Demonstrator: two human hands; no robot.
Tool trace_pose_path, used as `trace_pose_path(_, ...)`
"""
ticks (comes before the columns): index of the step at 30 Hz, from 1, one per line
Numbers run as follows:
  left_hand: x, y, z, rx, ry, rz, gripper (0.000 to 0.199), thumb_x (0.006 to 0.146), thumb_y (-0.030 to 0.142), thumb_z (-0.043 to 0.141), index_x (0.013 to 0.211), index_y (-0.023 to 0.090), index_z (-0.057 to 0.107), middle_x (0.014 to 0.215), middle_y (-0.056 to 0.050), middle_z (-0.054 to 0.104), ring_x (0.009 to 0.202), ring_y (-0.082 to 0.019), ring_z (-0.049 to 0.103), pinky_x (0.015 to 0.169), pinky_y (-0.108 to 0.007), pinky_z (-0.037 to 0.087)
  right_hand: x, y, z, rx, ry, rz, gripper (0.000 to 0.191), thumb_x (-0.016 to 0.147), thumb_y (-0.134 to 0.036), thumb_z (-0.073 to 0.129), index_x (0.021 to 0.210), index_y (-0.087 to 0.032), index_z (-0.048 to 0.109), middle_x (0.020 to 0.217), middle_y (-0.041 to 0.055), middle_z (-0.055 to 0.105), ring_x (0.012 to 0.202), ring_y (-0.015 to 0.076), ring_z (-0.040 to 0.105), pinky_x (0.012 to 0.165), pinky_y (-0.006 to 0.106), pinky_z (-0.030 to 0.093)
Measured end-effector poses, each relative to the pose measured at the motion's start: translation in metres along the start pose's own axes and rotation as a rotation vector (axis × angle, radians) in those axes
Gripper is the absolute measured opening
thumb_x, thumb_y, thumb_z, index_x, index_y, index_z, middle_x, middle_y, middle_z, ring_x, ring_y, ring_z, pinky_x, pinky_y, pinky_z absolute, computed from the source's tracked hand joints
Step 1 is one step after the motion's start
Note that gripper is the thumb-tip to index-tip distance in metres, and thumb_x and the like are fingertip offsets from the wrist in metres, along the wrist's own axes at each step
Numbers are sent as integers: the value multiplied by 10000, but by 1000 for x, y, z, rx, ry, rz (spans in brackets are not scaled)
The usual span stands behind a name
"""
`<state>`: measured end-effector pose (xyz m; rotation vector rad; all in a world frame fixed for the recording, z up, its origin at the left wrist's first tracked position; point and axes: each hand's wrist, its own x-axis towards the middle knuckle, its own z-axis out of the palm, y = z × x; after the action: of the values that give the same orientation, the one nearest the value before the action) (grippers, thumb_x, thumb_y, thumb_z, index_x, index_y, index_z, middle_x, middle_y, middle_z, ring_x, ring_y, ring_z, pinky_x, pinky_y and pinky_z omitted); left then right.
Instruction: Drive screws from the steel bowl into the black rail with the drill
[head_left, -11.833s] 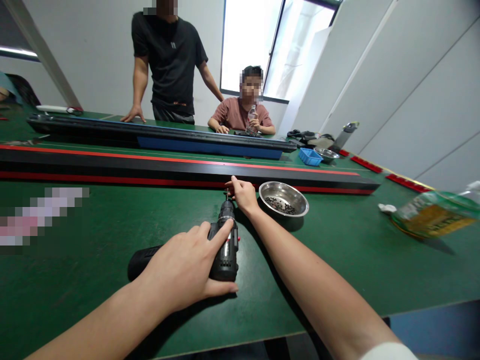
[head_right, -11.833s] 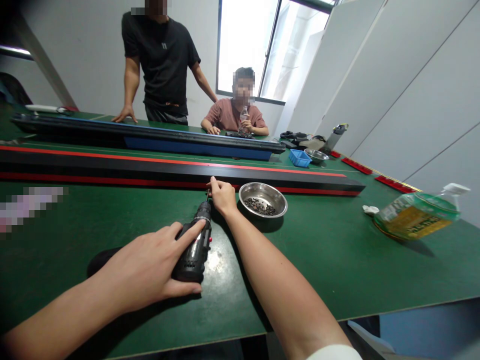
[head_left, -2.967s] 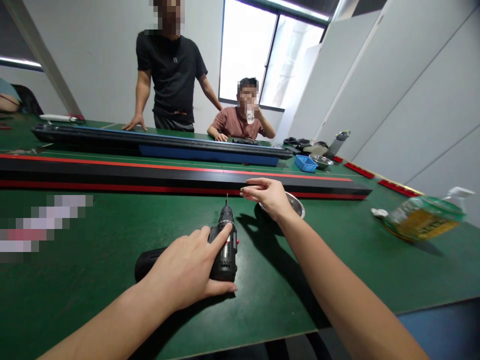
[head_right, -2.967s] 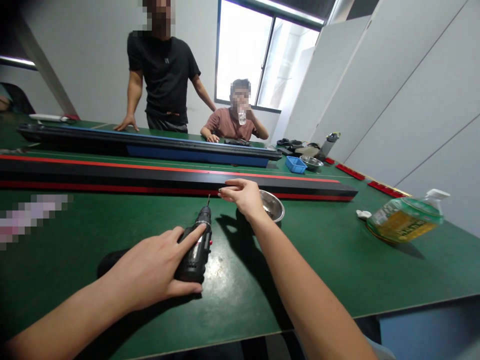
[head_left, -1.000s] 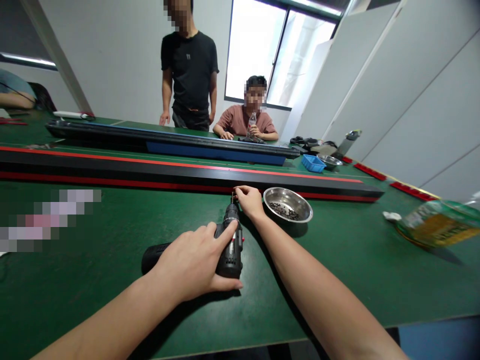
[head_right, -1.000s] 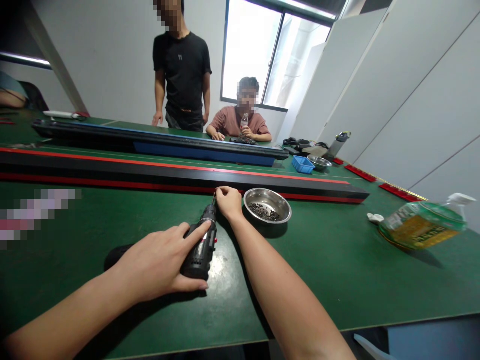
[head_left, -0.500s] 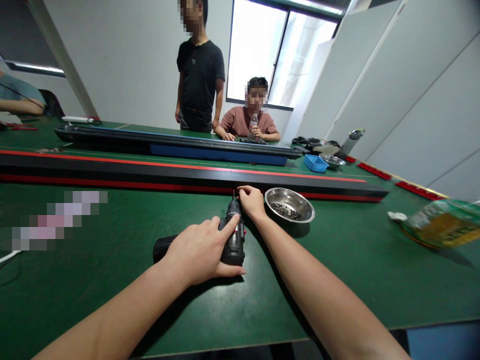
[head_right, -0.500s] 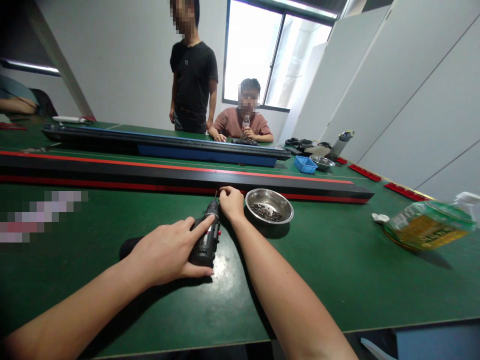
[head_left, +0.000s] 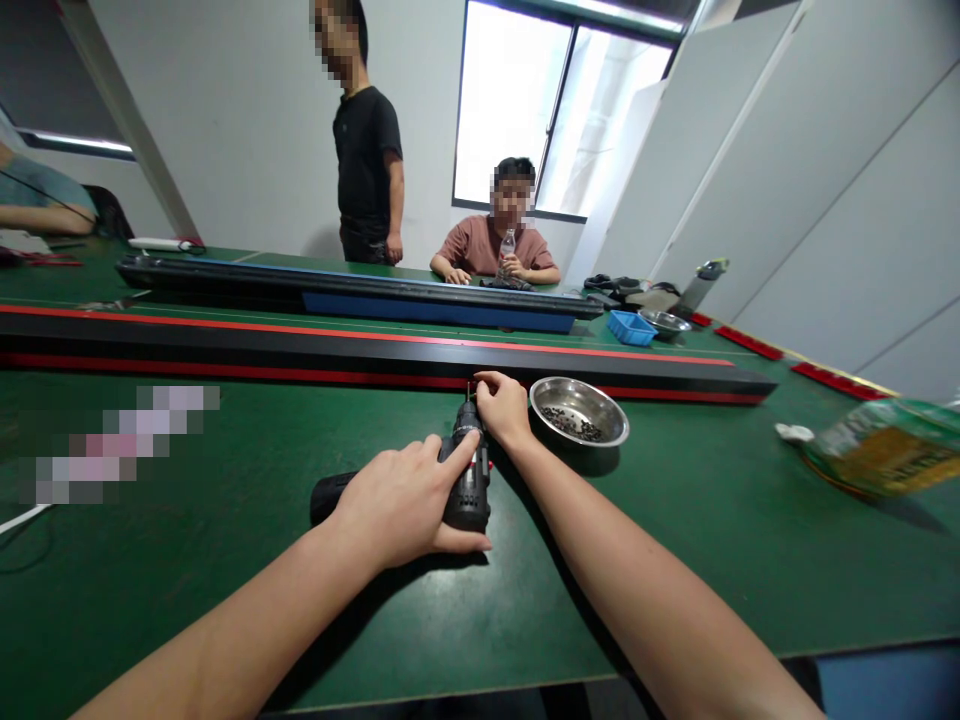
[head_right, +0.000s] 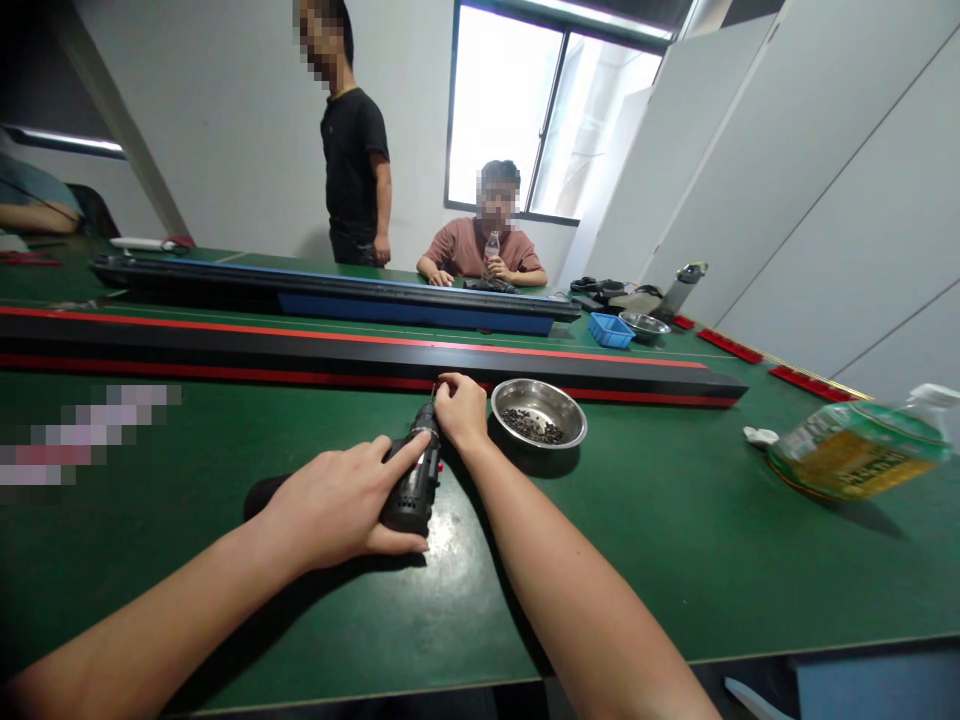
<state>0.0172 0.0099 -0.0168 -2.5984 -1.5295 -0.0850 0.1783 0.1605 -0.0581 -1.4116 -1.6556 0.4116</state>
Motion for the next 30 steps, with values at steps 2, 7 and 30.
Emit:
trace_pose_path(2, -1, 1, 0, 7, -1, -12, 1087, 752, 885, 504, 1613, 263, 272, 1179, -175, 657, 949, -362, 703, 735, -434, 563, -4, -14, -10, 9, 14, -41, 286, 898, -197, 562, 1062, -177, 795, 1046, 72, 800, 947, 194, 742, 916, 276, 532)
trace_pose_path(7, -3, 3, -1, 8, 0, -12, 1062, 783, 867, 480, 1626, 271, 231, 1166, -169, 645, 960, -352, 687, 752, -429, 555, 1, -29, -67, -36, -19, -70, 287, 927, -331, 567, 924, -162, 799, 885, 79, 794, 801, 199, 722, 783, 271, 514)
trace_pose_path(30, -7, 0, -3, -7, -44, -16, 1028, 814, 835, 471, 1635, 289, 182, 1130, -130, 624, 919, -338, 680, 750, -447, 559, -3, 26, -132, -606, -446, 101, 393, 972, -321, 461, 934, -137, 807, 905, 126, 767, 758, 202, 651, 684, 273, 422)
